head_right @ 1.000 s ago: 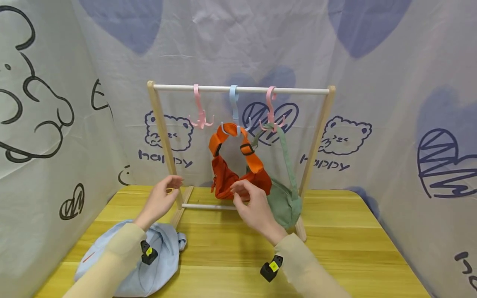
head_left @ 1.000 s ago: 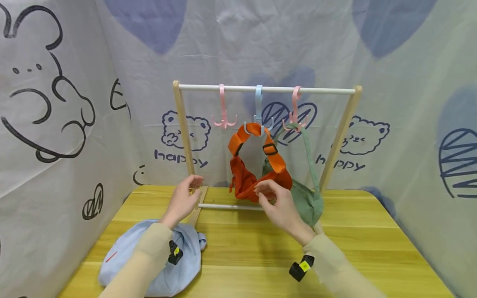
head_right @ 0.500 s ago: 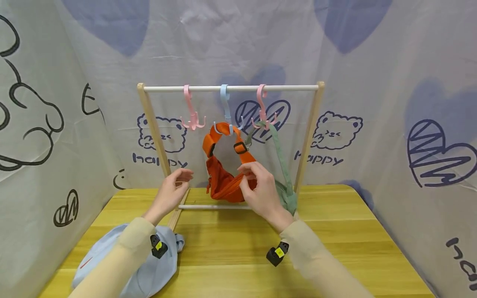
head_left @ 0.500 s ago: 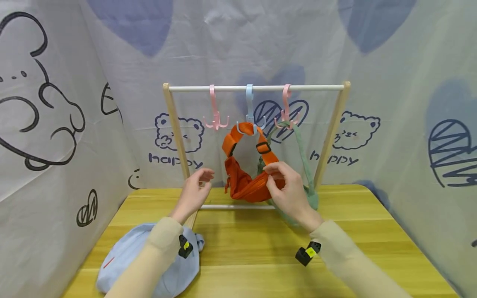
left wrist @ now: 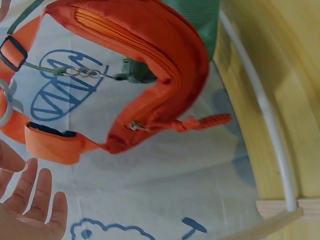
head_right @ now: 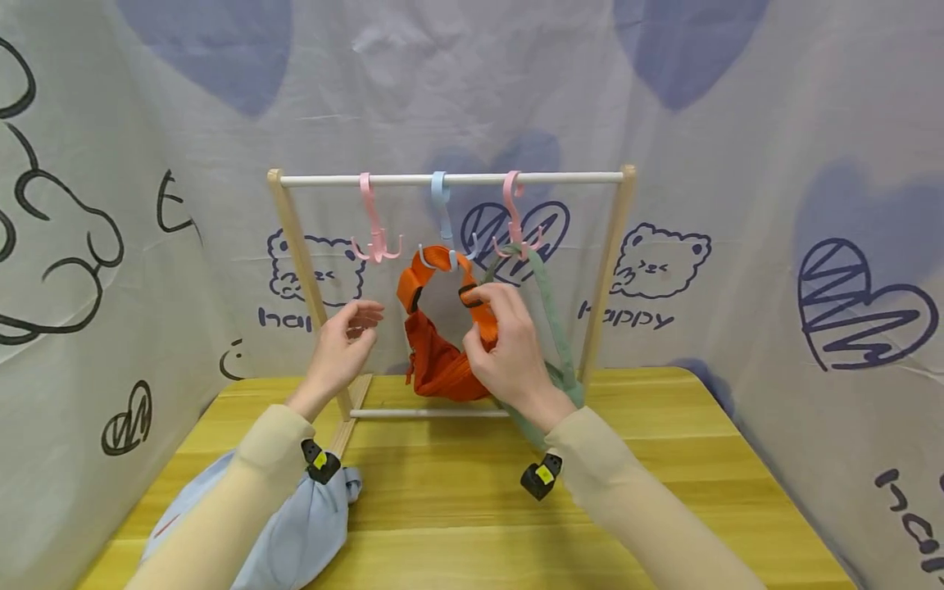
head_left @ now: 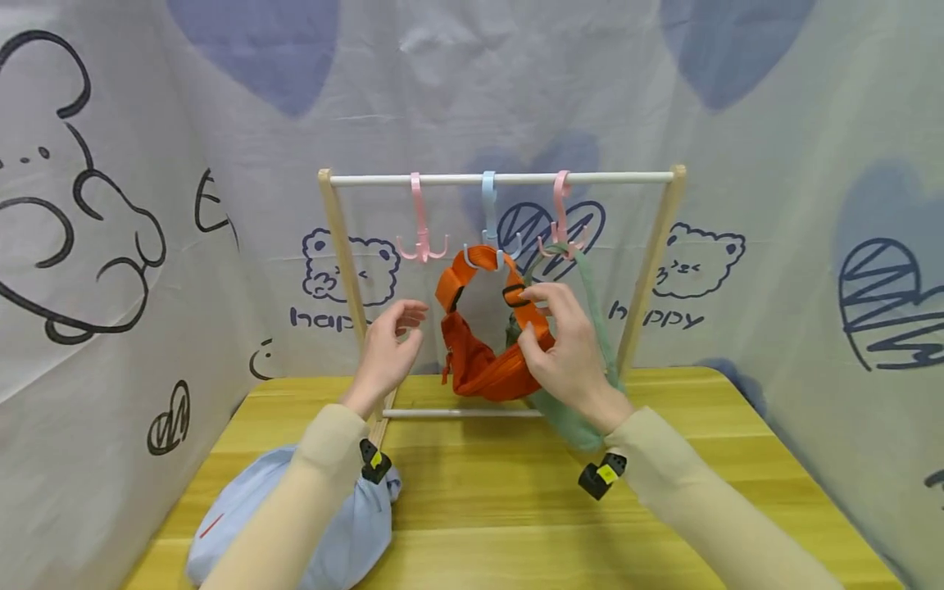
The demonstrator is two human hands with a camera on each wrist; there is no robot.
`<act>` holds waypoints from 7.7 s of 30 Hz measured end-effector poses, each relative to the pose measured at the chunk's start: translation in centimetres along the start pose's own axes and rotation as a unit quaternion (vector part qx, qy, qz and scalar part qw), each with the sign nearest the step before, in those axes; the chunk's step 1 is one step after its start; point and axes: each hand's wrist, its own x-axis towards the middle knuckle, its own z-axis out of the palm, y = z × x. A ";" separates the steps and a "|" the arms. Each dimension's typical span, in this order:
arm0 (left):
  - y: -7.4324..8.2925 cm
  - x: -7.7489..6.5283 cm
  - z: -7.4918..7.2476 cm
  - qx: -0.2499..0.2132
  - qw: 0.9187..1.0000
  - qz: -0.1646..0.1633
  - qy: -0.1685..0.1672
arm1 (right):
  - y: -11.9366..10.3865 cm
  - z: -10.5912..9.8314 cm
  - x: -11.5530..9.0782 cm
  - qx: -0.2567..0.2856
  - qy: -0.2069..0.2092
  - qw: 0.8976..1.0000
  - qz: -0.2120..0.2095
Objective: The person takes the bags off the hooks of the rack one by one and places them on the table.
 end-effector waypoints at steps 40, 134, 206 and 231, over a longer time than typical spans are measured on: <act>1.1 4.4 4.5 0.007 1.000 -0.030 -0.003 | 3.1 1.3 4.1 0.054 -0.137 0.960 0.237; 5.9 6.2 0.4 -0.024 0.999 0.042 0.014 | 1.9 3.9 6.6 0.205 -0.037 0.941 0.268; 6.4 4.1 0.5 -0.095 0.990 0.100 0.026 | 1.9 3.1 6.3 0.214 -0.026 0.952 0.219; 6.7 3.6 0.2 -0.101 0.988 0.115 0.030 | 1.5 2.6 6.7 0.236 0.001 0.955 0.181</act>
